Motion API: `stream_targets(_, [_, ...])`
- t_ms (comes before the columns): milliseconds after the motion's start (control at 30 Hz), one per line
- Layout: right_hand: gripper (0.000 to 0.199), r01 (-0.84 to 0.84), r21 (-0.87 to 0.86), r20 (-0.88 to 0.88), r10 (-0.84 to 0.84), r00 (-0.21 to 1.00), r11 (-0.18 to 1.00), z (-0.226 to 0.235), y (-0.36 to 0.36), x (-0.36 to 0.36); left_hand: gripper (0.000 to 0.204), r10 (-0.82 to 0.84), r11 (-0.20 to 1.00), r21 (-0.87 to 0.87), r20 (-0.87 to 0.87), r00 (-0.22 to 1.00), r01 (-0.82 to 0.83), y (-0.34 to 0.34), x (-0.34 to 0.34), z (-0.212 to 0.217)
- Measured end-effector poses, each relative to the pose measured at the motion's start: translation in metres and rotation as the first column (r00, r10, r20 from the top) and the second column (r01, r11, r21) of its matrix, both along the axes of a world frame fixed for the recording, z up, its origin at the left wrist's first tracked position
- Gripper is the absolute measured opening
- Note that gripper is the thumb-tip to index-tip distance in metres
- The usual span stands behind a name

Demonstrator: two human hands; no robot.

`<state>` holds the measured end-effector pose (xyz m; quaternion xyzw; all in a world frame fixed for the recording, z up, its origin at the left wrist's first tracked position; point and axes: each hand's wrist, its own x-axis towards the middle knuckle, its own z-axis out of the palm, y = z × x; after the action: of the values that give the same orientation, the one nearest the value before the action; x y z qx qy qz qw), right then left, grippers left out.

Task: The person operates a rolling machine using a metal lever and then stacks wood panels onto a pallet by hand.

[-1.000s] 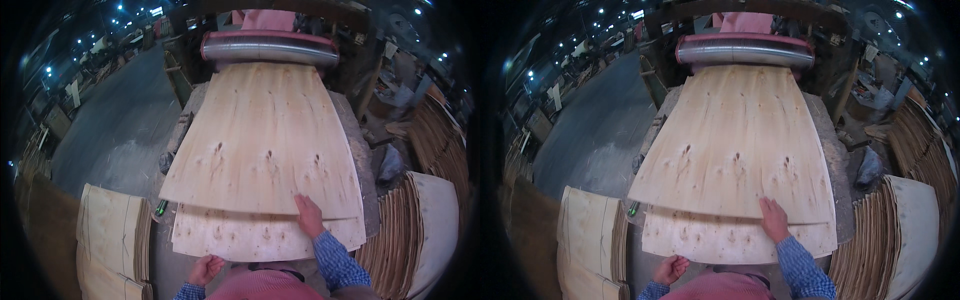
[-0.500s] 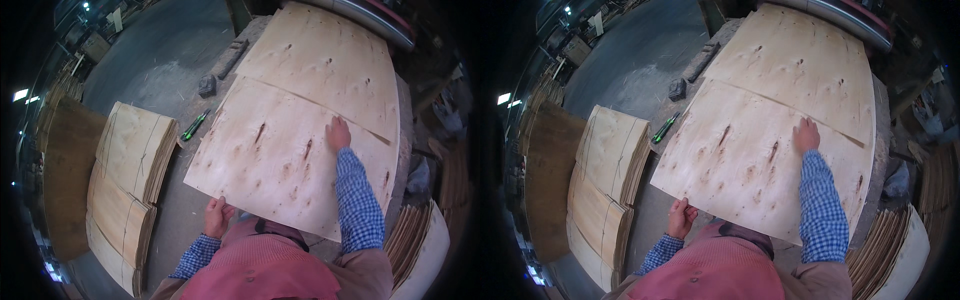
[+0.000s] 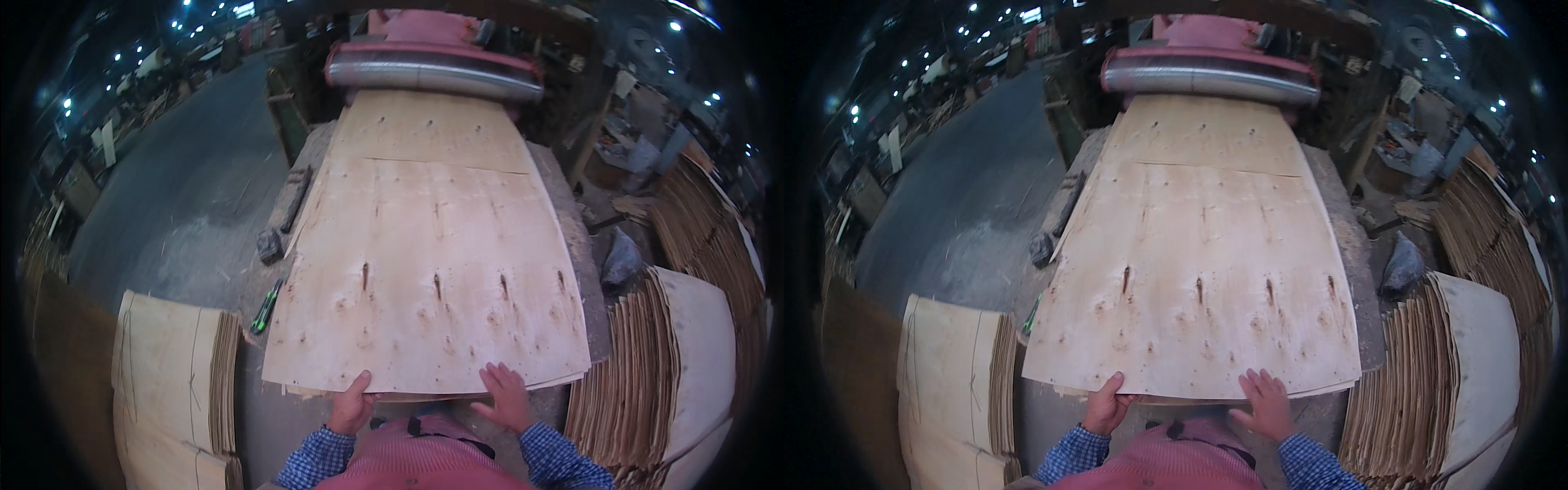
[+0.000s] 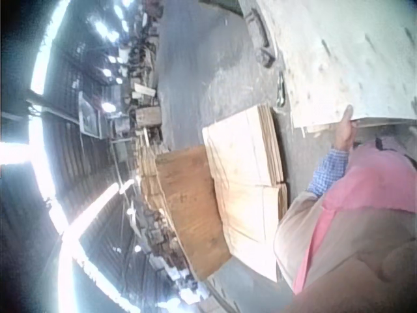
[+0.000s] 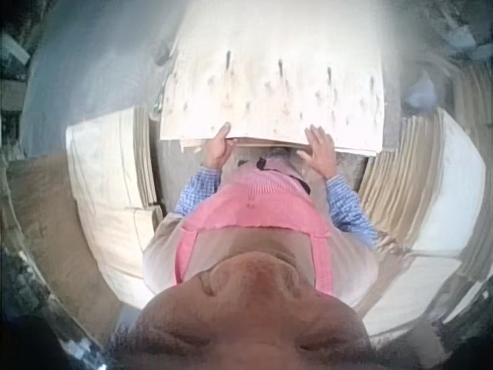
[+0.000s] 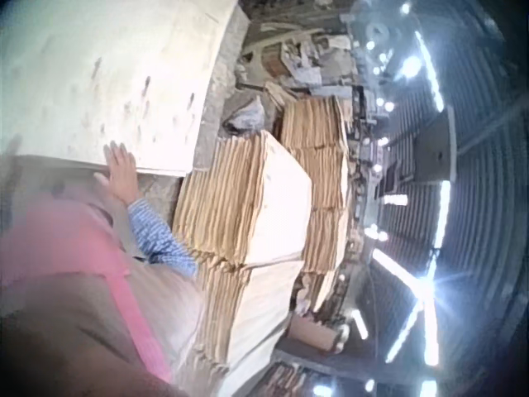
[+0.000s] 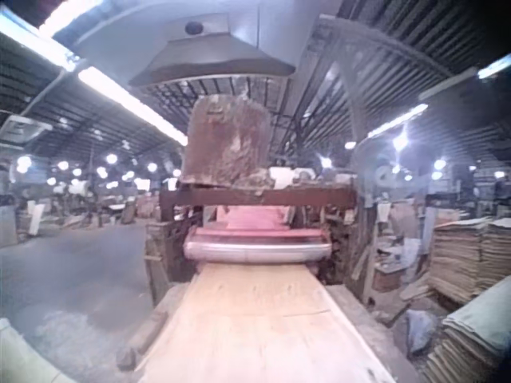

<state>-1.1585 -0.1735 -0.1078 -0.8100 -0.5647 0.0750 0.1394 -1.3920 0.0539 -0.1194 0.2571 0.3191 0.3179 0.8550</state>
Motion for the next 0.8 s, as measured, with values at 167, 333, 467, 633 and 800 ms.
stream_targets(167, [0.065,0.091,0.089,0.066,-0.097,0.993,0.992,0.026,-0.013,0.051,0.033,-0.049,0.997,0.073,0.142,0.989,0.039,-0.008,-0.002,0.026])
stream_targets(333, [0.066,0.041,0.187,0.199,-0.078,0.977,0.981,0.052,-0.026,0.023,0.037,-0.073,0.995,0.063,-0.043,0.996,0.076,-0.021,-0.039,0.010])
stream_targets(467, [0.062,0.085,0.101,0.130,-0.098,0.987,0.991,-0.025,-0.056,-0.017,0.040,-0.174,0.963,-0.222,-0.069,0.982,0.155,-0.039,-0.095,-0.088])
stream_targets(633, [0.061,0.120,0.135,0.058,-0.129,0.990,0.983,0.023,-0.042,-0.031,0.032,-0.106,0.967,-0.251,-0.230,0.967,0.046,-0.041,-0.083,-0.054])
stream_targets(800, [0.064,0.089,0.156,0.049,-0.098,0.994,0.984,0.023,-0.021,0.007,0.038,-0.156,0.977,-0.144,0.014,0.988,0.156,0.000,-0.053,-0.022])
